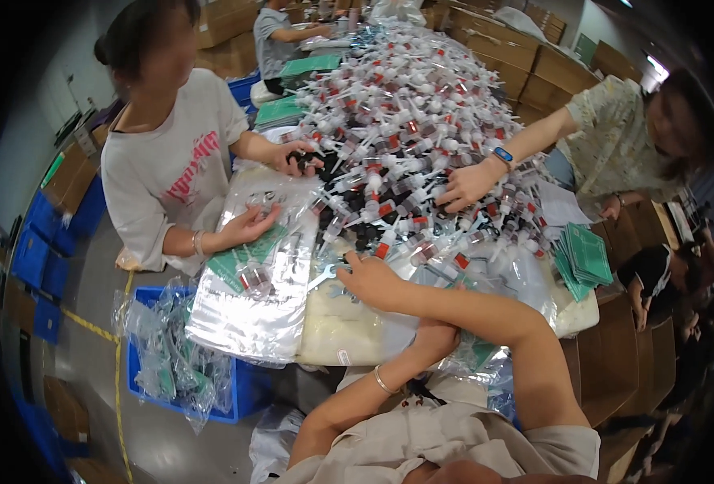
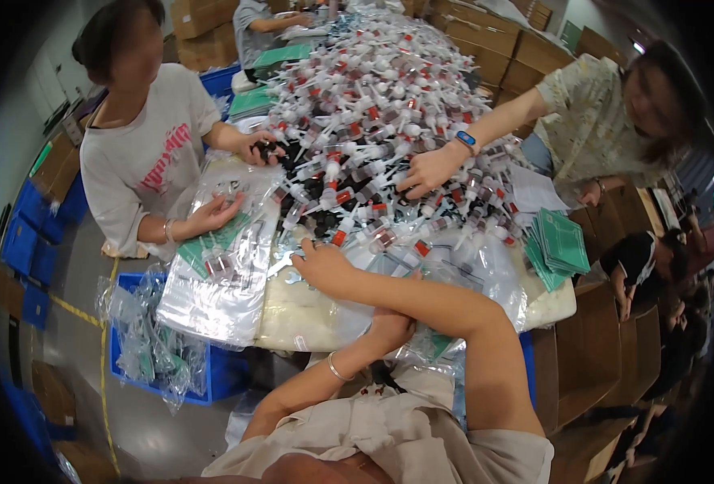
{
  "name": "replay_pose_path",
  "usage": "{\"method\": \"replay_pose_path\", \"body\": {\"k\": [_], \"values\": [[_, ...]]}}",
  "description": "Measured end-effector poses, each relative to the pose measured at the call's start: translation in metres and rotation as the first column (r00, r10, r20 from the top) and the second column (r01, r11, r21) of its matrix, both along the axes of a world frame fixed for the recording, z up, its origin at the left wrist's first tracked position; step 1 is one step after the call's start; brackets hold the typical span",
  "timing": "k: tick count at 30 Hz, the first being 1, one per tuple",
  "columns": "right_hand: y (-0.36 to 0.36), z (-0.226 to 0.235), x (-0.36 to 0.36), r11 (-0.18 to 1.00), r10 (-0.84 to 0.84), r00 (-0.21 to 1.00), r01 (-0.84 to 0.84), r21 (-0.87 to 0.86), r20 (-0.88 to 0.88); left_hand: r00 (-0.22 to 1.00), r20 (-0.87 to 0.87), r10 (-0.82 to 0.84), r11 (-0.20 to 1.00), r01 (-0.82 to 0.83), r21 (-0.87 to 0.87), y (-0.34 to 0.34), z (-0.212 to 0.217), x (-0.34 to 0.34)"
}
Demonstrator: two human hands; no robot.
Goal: Packaging small electronic components and manuals into plastic bags.
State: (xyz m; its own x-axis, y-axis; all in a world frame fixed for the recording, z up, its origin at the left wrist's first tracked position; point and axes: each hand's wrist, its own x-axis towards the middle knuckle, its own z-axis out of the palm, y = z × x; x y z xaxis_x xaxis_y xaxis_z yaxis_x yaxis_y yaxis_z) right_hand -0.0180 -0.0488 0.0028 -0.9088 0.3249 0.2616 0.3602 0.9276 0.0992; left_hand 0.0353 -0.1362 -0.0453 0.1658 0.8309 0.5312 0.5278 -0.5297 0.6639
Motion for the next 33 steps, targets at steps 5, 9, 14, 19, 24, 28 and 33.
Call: {"method": "replay_pose_path", "body": {"k": [5,9,14,19,24,28,33], "values": [[0.005,-0.009,-0.002,0.999,-0.026,0.998,0.027,0.027,-0.055,1.0,-0.028,0.0,0.996,0.002,0.091,0.003,-0.005,0.0],[0.017,-0.007,0.004,0.991,0.004,0.977,-0.033,-0.128,-0.215,0.997,-0.068,-0.028,1.0,0.027,-0.016,0.002,0.001,0.0],[0.03,0.037,0.034,0.04,-0.568,0.744,-0.401,-0.915,-0.351,0.978,-0.189,-0.092,0.956,0.034,-0.291,-0.003,-0.001,-0.002],[0.079,0.063,0.096,-0.258,-0.807,0.541,-0.685,-0.682,-0.238,1.0,-0.008,-0.016,1.0,0.017,0.013,0.0,0.008,-0.003],[0.124,0.037,0.127,0.18,-0.806,0.575,0.013,-0.984,-0.14,0.998,-0.044,-0.044,0.997,0.041,-0.065,-0.001,0.011,-0.004],[0.132,0.02,0.115,0.716,-0.624,0.753,0.446,-0.537,-0.207,0.999,-0.023,-0.031,1.0,0.031,-0.004,-0.001,0.007,-0.004],[0.129,0.022,0.085,0.733,-0.647,0.745,0.548,-0.403,-0.162,0.999,0.009,-0.05,0.997,0.05,-0.054,-0.002,0.004,-0.005]]}}
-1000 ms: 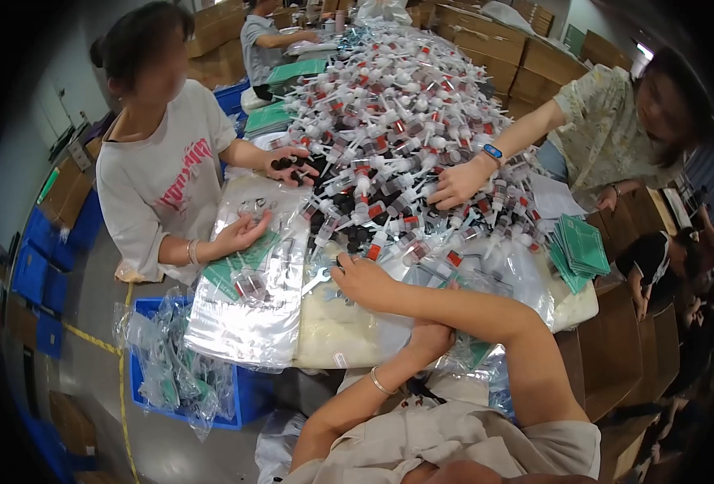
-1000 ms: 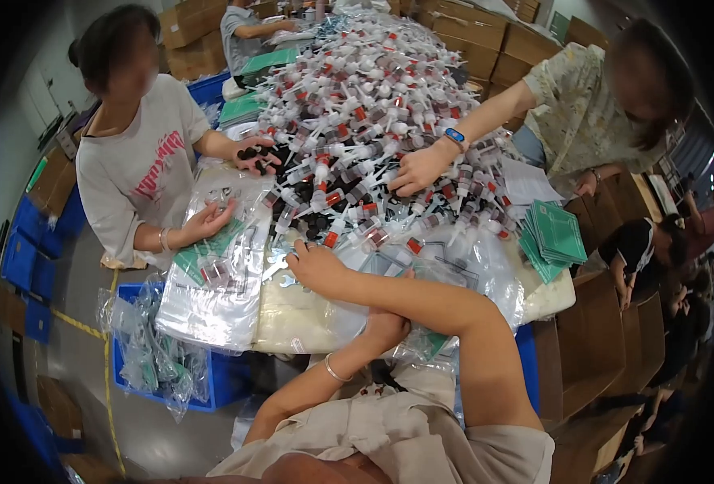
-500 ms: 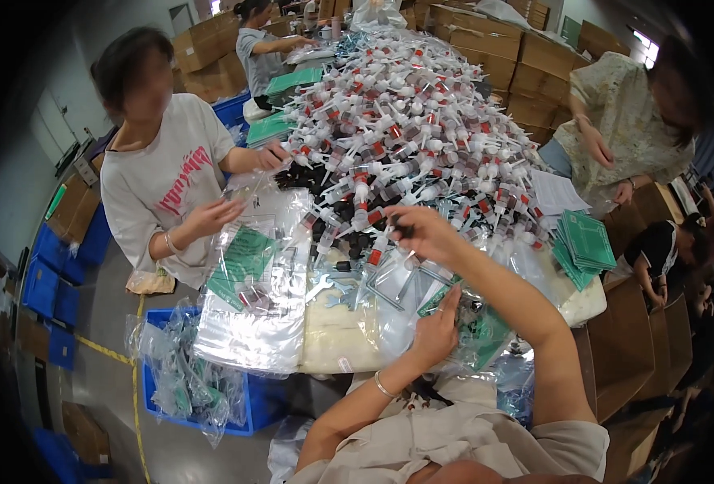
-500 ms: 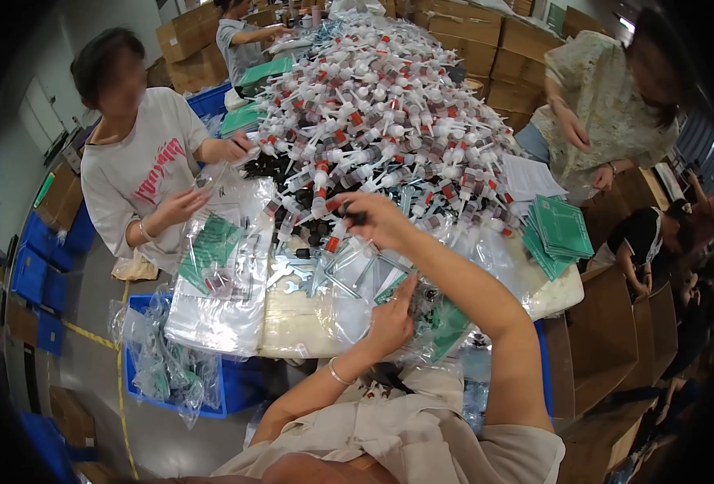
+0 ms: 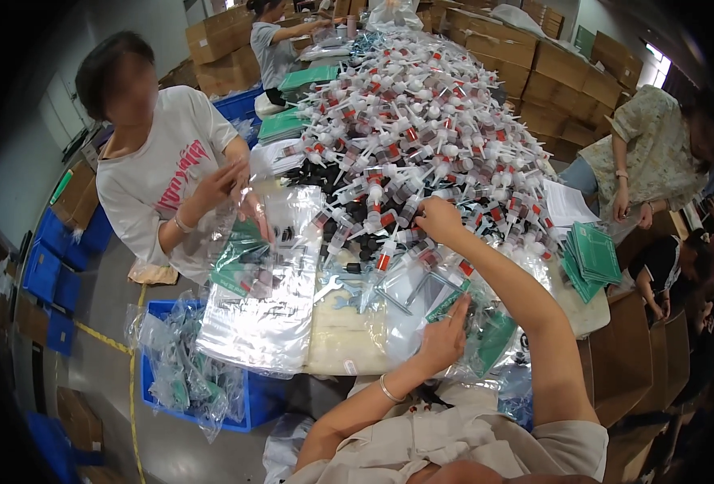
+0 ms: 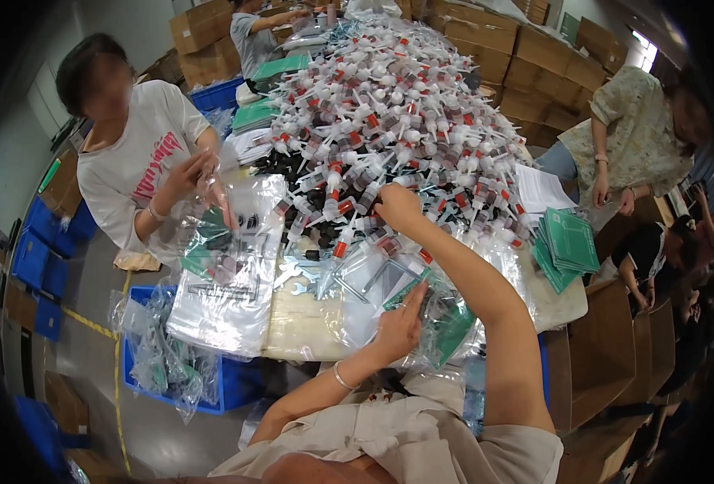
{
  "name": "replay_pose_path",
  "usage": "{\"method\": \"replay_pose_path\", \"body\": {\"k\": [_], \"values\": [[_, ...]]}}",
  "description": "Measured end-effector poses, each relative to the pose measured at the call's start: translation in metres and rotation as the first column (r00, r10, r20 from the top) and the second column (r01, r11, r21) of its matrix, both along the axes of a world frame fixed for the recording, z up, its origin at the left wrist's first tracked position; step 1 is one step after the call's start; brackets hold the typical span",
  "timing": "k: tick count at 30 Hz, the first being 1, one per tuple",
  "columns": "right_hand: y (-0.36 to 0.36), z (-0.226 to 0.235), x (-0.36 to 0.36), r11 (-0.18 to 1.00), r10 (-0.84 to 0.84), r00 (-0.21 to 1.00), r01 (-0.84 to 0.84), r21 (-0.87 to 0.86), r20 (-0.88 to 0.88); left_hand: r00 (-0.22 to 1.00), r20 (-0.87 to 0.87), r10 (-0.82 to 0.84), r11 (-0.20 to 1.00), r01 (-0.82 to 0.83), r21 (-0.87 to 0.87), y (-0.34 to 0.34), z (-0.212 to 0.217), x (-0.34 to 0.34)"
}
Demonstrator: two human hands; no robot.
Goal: Packaging small electronic components and manuals into plastic bags.
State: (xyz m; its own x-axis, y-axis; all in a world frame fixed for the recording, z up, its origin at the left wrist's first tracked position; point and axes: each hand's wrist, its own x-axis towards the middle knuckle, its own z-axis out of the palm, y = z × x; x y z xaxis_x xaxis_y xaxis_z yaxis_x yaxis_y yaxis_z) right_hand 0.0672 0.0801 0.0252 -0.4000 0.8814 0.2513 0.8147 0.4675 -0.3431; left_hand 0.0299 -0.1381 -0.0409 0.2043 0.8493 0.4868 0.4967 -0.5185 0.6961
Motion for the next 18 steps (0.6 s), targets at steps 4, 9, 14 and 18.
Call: {"method": "replay_pose_path", "body": {"k": [4,9,14,18], "values": [[0.009,-0.007,-0.005,0.999,0.026,0.99,-0.032,0.043,0.136,1.0,-0.019,-0.005,1.0,0.005,-0.001,0.001,0.001,0.001],[0.036,-0.017,0.022,0.986,0.166,0.986,-0.166,0.013,0.003,1.0,-0.002,-0.012,1.0,0.012,0.026,0.003,0.0,0.002],[0.024,0.025,0.047,0.887,-0.063,0.959,-0.073,-0.455,-0.276,1.0,0.013,-0.024,1.0,0.024,0.012,0.002,0.004,0.0],[0.032,0.026,0.075,0.561,-0.343,0.783,-0.272,-0.782,-0.519,0.999,0.02,-0.033,0.999,0.033,0.032,0.003,0.004,0.001]]}}
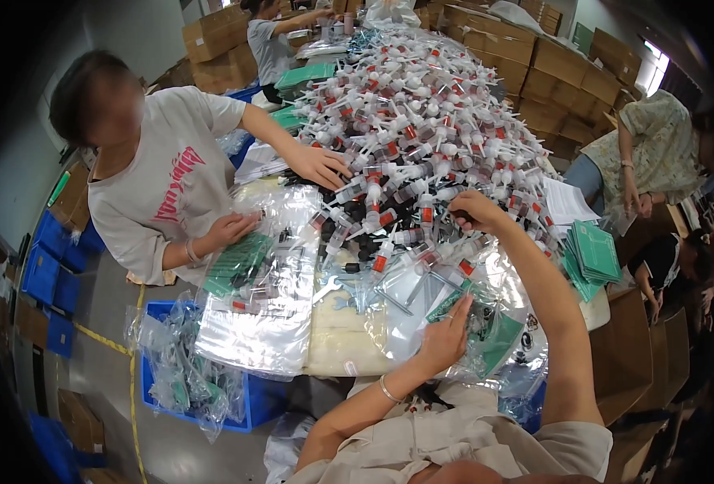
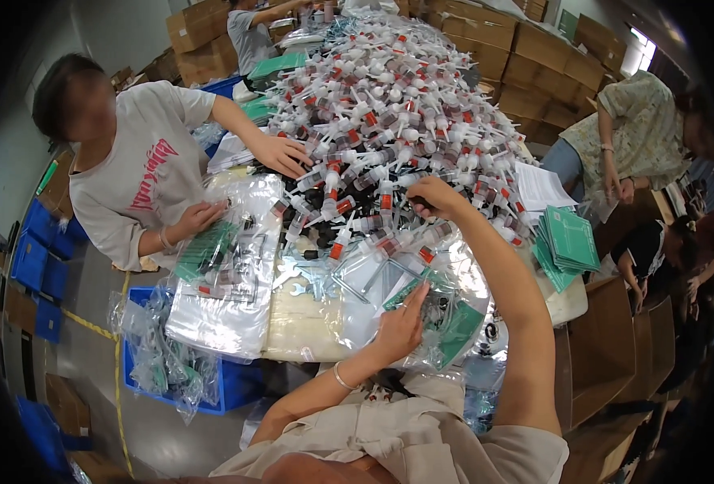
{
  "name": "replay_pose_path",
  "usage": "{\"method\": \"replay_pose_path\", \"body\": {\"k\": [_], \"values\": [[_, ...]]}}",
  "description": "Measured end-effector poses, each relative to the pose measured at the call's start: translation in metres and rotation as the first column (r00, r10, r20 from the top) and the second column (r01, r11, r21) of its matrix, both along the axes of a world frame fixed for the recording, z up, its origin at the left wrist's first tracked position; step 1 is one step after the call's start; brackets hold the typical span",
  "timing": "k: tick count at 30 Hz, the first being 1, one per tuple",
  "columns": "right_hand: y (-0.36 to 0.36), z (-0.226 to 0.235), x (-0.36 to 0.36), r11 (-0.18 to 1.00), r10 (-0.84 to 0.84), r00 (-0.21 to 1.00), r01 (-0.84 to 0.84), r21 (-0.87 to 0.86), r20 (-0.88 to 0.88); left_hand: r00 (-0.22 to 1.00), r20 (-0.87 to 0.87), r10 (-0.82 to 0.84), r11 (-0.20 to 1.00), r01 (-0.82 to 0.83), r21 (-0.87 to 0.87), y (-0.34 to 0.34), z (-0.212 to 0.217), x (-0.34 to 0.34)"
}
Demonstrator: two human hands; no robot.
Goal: Packaging small electronic components and manuals into plastic bags.
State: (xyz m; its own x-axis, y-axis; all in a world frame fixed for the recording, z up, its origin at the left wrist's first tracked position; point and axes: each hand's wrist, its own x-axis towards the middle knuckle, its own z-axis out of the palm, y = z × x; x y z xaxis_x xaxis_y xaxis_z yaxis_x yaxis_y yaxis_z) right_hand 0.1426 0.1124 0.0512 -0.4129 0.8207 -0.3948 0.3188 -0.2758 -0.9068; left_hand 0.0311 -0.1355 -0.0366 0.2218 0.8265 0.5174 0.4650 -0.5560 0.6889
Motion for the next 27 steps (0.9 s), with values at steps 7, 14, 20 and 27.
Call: {"method": "replay_pose_path", "body": {"k": [7,14,20,27], "values": [[-0.034,0.02,-0.025,0.952,-0.199,0.802,0.021,-0.306,-0.563,1.0,0.02,0.003,0.999,-0.002,-0.041,-0.001,0.001,-0.002],[-0.017,0.001,-0.066,0.996,-0.001,0.972,0.022,0.085,-0.236,1.0,-0.008,-0.02,0.995,0.019,-0.097,-0.002,0.001,-0.002],[-0.024,-0.019,-0.11,0.308,-0.246,0.776,-0.506,0.806,0.581,1.0,-0.014,0.006,1.0,-0.006,0.011,0.001,-0.013,0.001],[-0.015,-0.03,-0.126,0.126,-0.389,0.663,-0.65,0.75,0.64,1.0,0.0,-0.005,1.0,0.005,0.025,0.002,-0.01,0.0]]}}
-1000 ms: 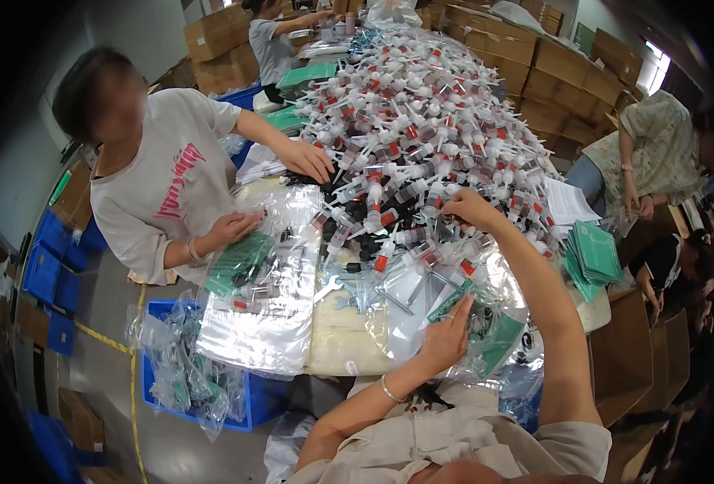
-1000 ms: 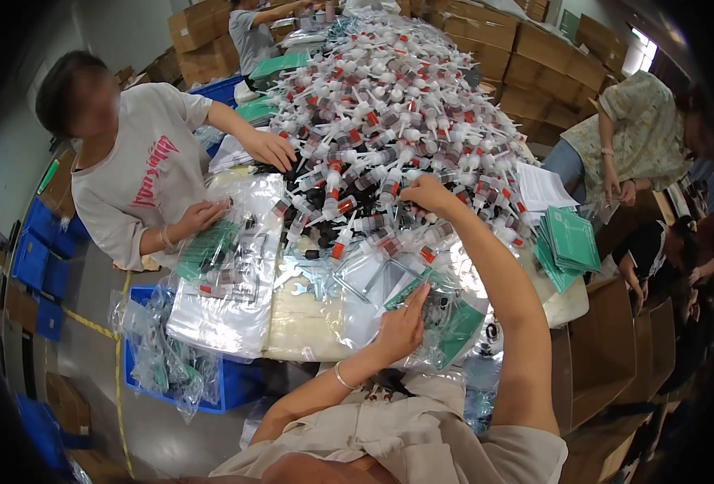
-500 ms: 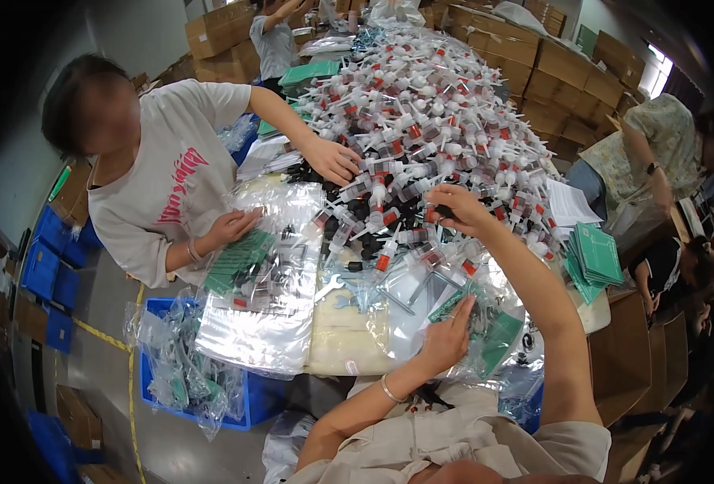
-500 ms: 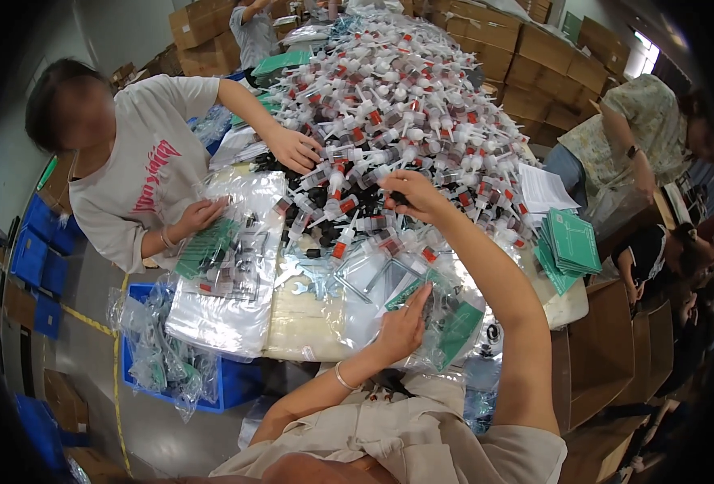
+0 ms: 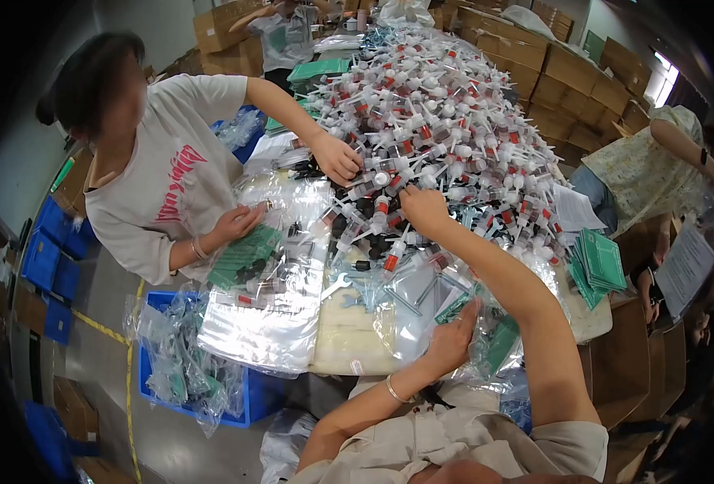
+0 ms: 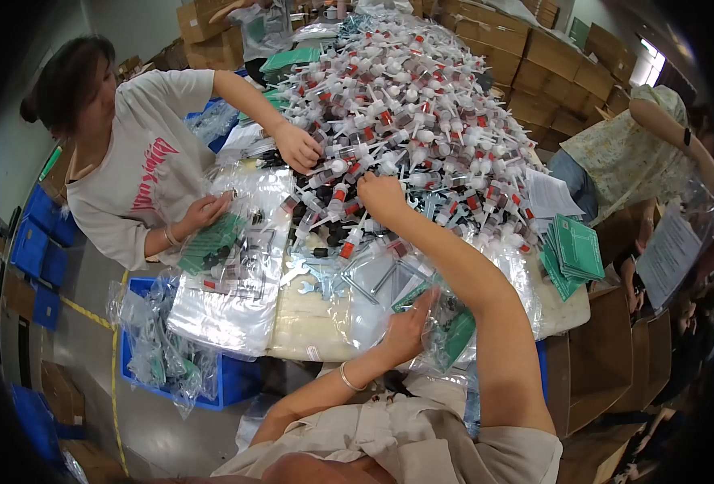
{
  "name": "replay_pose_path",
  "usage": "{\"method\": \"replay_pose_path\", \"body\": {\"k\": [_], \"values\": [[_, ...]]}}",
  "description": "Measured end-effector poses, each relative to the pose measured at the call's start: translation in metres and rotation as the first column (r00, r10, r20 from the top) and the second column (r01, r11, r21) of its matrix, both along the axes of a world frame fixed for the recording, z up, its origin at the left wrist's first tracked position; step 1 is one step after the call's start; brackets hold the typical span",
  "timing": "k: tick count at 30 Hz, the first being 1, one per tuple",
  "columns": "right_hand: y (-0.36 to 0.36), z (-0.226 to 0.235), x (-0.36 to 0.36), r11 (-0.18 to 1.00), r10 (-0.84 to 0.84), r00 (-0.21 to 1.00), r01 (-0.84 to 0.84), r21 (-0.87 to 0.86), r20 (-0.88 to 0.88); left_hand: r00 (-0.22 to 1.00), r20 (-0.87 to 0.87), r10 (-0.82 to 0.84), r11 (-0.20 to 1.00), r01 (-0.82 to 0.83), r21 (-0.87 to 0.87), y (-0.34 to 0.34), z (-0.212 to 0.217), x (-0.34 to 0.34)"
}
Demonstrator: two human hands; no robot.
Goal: Packaging small electronic components and manuals into plastic bags.
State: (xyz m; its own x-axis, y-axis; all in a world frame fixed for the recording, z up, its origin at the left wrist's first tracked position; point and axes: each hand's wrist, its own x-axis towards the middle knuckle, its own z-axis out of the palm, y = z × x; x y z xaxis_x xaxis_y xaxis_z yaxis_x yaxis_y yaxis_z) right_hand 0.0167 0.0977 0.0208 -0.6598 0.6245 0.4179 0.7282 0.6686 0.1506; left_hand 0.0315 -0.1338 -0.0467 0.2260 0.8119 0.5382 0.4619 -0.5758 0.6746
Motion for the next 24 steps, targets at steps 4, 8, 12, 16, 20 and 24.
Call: {"method": "replay_pose_path", "body": {"k": [4,8,12,16,20,24], "values": [[0.006,0.008,-0.003,0.999,0.024,0.999,-0.022,-0.048,0.038,1.0,-0.021,0.01,1.0,-0.01,-0.02,0.0,0.002,-0.002],[0.009,0.013,-0.005,0.992,0.016,0.998,-0.007,-0.129,0.069,1.0,-0.021,-0.005,0.996,0.004,-0.084,-0.003,0.007,-0.003],[0.009,0.01,-0.008,0.997,0.013,0.998,-0.008,-0.083,0.068,1.0,0.002,0.002,0.998,-0.002,-0.07,-0.002,0.004,0.0],[-0.001,0.035,0.007,0.994,-0.037,0.998,0.041,-0.097,0.045,1.0,0.019,-0.011,0.997,0.013,-0.077,-0.002,0.01,0.0],[-0.021,0.071,0.053,0.938,-0.107,0.991,0.073,-0.338,-0.082,0.999,0.042,-0.025,0.975,0.034,-0.218,-0.002,0.022,-0.001],[-0.09,0.128,0.102,0.392,-0.212,0.876,-0.33,-0.859,-0.433,0.98,0.198,-0.025,0.959,0.079,-0.272,0.005,0.021,-0.01]]}}
